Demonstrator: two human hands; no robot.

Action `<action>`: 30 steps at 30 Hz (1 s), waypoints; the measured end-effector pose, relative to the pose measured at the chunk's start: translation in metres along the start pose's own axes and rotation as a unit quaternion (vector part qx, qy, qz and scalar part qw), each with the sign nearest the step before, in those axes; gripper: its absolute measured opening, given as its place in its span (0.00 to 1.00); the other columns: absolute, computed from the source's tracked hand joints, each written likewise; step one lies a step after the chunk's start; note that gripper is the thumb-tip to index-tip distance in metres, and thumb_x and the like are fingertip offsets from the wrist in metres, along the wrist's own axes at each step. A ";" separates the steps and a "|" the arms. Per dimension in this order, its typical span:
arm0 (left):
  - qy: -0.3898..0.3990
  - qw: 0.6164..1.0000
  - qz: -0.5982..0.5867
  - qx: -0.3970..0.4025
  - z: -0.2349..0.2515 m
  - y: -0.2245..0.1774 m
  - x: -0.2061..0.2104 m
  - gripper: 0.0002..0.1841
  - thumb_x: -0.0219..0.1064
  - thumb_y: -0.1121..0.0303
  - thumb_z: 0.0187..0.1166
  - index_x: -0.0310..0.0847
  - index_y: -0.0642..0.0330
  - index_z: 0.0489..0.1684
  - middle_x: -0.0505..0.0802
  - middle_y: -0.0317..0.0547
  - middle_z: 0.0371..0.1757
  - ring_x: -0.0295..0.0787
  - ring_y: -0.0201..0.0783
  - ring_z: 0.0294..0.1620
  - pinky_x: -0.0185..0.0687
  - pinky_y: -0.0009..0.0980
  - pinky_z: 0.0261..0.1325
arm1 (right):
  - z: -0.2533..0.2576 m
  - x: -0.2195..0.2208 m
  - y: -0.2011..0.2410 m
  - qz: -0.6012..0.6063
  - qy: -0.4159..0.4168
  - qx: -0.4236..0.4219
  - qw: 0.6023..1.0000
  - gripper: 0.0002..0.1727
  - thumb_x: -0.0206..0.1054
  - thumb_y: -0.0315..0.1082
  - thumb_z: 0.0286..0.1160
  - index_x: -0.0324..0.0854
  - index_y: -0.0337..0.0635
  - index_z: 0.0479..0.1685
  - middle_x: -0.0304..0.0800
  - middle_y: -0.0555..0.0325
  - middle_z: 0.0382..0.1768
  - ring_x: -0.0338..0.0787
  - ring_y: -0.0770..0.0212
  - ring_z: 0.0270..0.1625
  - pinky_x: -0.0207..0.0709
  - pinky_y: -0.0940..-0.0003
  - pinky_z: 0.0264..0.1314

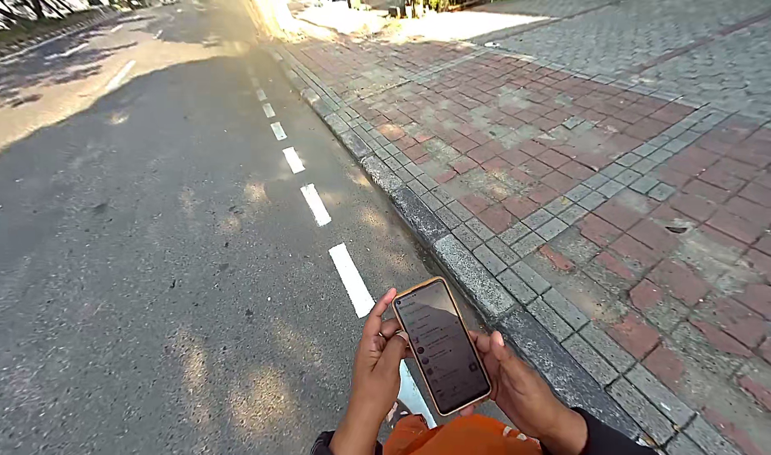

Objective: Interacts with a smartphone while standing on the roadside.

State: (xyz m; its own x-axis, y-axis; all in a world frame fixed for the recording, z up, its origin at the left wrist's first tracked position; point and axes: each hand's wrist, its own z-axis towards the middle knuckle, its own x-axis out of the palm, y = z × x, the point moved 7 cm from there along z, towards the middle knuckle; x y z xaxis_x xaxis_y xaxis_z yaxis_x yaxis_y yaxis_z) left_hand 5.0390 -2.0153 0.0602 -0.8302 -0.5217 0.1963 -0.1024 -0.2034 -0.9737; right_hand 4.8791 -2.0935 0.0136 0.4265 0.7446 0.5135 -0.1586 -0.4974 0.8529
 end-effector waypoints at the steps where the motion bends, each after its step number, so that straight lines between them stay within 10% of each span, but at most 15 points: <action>1: 0.006 1.000 0.001 -0.002 0.015 -0.003 -0.014 0.34 0.46 0.83 0.74 0.50 0.67 0.87 0.96 0.38 0.45 0.97 0.34 0.42 0.94 0.32 0.44 | 0.019 0.007 0.000 0.000 -0.005 0.000 1.000 0.44 0.51 0.75 0.78 0.71 0.47 0.76 0.93 0.54 0.62 0.98 0.55 0.54 0.95 0.59 0.41; 14: 0.064 0.998 -0.004 -0.010 0.193 -0.013 -0.135 0.38 0.49 0.84 0.71 0.43 0.69 0.89 0.95 0.40 0.53 0.96 0.36 0.49 0.94 0.36 0.51 | 0.230 0.034 0.011 0.024 0.005 -0.017 1.000 0.44 0.52 0.75 0.77 0.71 0.46 0.76 0.93 0.53 0.62 0.98 0.56 0.54 0.95 0.60 0.42; 20: 0.128 0.984 0.120 0.014 0.313 0.010 -0.166 0.60 0.68 0.86 0.57 0.22 0.66 0.93 0.79 0.54 0.76 0.90 0.42 0.65 0.93 0.40 0.58 | 0.366 0.001 0.026 0.028 0.016 -0.033 0.999 0.44 0.52 0.75 0.77 0.70 0.46 0.75 0.93 0.54 0.62 0.98 0.56 0.53 0.95 0.62 0.42; 30: -0.095 0.990 0.100 0.006 0.517 0.005 -0.238 0.25 0.46 0.72 0.87 0.54 0.69 0.83 0.94 0.37 0.42 0.96 0.31 0.38 0.94 0.30 0.36 | 0.578 -0.025 0.083 -0.007 0.041 0.020 0.999 0.45 0.50 0.76 0.77 0.69 0.46 0.76 0.93 0.55 0.61 0.98 0.57 0.51 0.94 0.63 0.39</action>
State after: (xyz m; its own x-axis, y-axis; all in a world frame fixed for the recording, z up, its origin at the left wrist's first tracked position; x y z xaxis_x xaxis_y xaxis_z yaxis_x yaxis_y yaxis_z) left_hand 5.5191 -2.3205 0.0687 -0.7156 -0.6983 0.0185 0.0609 -0.0888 -0.9942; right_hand 5.3695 -2.4110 0.0175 0.3544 0.7846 0.5087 -0.1175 -0.5024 0.8566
